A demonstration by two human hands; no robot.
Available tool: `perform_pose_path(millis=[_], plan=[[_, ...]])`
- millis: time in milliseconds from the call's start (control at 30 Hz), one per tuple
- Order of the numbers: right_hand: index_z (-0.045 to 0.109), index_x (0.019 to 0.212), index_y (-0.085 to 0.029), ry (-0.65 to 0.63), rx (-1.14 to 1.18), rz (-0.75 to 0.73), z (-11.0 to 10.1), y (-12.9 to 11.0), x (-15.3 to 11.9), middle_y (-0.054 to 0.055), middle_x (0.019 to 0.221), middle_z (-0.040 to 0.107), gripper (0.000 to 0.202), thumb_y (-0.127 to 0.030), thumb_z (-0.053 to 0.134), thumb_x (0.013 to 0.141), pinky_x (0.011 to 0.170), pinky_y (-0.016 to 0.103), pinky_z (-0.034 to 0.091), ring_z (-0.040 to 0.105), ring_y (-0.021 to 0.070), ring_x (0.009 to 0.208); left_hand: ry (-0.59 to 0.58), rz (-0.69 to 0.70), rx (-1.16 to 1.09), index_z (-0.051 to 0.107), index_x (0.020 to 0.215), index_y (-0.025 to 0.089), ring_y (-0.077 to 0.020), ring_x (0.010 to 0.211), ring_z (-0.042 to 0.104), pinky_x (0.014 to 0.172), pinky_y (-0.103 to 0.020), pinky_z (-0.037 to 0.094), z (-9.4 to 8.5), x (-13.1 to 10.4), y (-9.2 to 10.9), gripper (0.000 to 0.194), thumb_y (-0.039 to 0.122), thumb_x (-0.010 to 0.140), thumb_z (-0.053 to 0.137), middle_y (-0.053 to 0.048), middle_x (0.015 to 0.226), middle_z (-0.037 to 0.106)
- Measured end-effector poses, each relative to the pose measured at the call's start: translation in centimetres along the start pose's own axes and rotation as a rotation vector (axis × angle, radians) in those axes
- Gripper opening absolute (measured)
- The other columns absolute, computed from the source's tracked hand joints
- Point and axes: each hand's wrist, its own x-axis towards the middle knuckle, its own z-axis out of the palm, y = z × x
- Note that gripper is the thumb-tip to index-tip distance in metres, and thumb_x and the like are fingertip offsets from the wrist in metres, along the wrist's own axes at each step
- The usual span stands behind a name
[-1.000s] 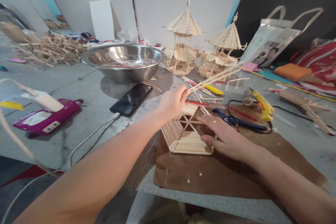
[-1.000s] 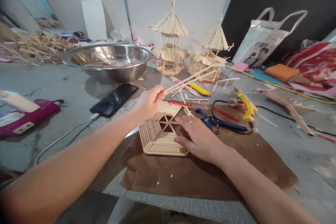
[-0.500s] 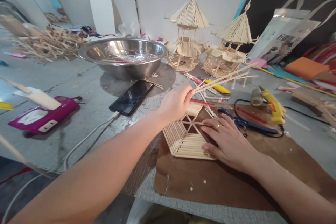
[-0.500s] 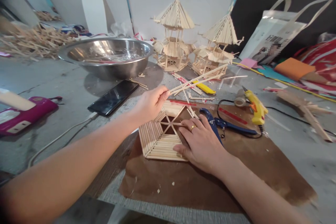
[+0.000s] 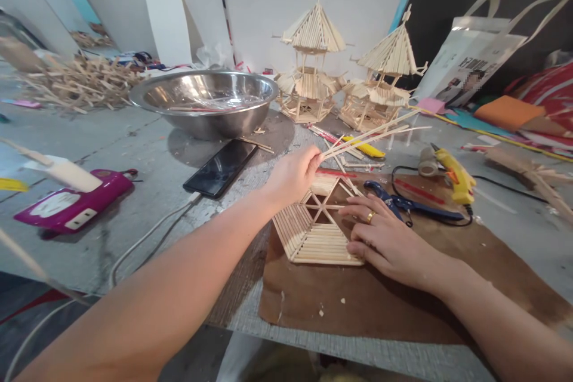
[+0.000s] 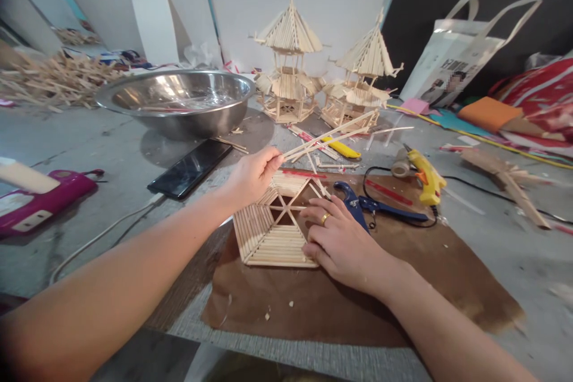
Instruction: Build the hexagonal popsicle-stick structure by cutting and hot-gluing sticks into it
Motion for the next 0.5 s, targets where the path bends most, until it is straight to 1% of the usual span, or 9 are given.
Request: perform_pose_path(millis=[100,167,233,300,333,400,467,500], plan=[[0.053,0.065,-0.019,-0.025,0.119,-0.006,-0.5,-0.1,-0.1,0.006,0.118,0.046,0.023,-0.025,0.038,0.080,0.095,0.047,0.024,0.024,0.0217,0.119,-0.005,-0.003,-0.032,0.048,0.076,0.018,-0.0084,0.049,0.037,0.049,-0.022,0.027,0.1,0.0,0.0,0.022,0.029,0.083,0.030,0.002,0.054,0.042],[0.051,0.064,-0.019,-0.057,0.260,0.011,-0.8,-0.1,-0.2,0.005,0.123,0.043,0.024,-0.027,0.036,0.081,0.095,0.045,0.024,0.022,0.0198,0.121,-0.002,-0.016,-0.075,0.048,0.074,0.017,-0.0080,0.048,0.037,0.049,-0.022,0.027,0.3,0.1,-0.1,0.022,0.029,0.083,0.031,0.003,0.053,0.042],[0.049,0.064,-0.019,-0.080,0.436,0.038,-1.1,-0.1,-0.3,0.005,0.124,0.042,0.025,-0.029,0.035,0.082,0.096,0.044,0.022,0.023,0.0186,0.121,0.001,-0.038,-0.112,0.048,0.072,0.017,-0.0076,0.048,0.036,0.048,-0.021,0.027,0.4,0.2,-0.3,0.022,0.029,0.082,0.032,0.003,0.052,0.041],[0.048,0.063,-0.019,-0.099,0.639,0.064,-1.2,-0.2,-0.3,0.006,0.121,0.046,0.025,-0.031,0.036,0.081,0.096,0.043,0.023,0.028,0.0185,0.119,0.003,-0.062,-0.128,0.048,0.070,0.017,-0.0075,0.048,0.036,0.048,-0.021,0.027,0.5,0.3,-0.4,0.022,0.029,0.082,0.033,0.004,0.052,0.041],[0.048,0.064,-0.019,-0.113,0.739,0.074,-1.2,-0.1,-0.4,0.006,0.117,0.050,0.024,-0.032,0.037,0.081,0.095,0.043,0.024,0.031,0.0185,0.118,0.004,-0.075,-0.131,0.048,0.070,0.017,-0.0075,0.048,0.036,0.048,-0.021,0.027,0.5,0.3,-0.5,0.023,0.029,0.081,0.033,0.004,0.052,0.041],[0.051,0.066,-0.020,-0.139,0.907,0.087,-1.1,-0.1,-0.4,0.006,0.102,0.059,0.024,-0.034,0.039,0.080,0.095,0.043,0.024,0.041,0.0179,0.111,0.007,-0.099,-0.138,0.048,0.070,0.016,-0.0076,0.049,0.037,0.049,-0.021,0.027,0.5,0.4,-0.6,0.023,0.030,0.081,0.034,0.004,0.052,0.041],[0.052,0.067,-0.019,-0.133,1.035,0.107,-0.8,-0.1,-0.6,0.004,0.079,0.063,0.025,-0.037,0.040,0.079,0.093,0.042,0.027,0.053,0.0165,0.094,0.009,-0.119,-0.156,0.048,0.069,0.016,-0.0078,0.049,0.038,0.049,-0.021,0.028,0.4,0.4,-0.6,0.024,0.030,0.081,0.033,0.004,0.052,0.041],[0.050,0.066,-0.018,-0.114,1.095,0.131,-0.7,0.0,-0.6,0.001,0.066,0.060,0.025,-0.038,0.040,0.079,0.089,0.040,0.031,0.057,0.0148,0.080,0.008,-0.126,-0.168,0.048,0.069,0.016,-0.0079,0.049,0.038,0.049,-0.021,0.029,0.4,0.4,-0.5,0.024,0.031,0.081,0.033,0.004,0.051,0.041]])
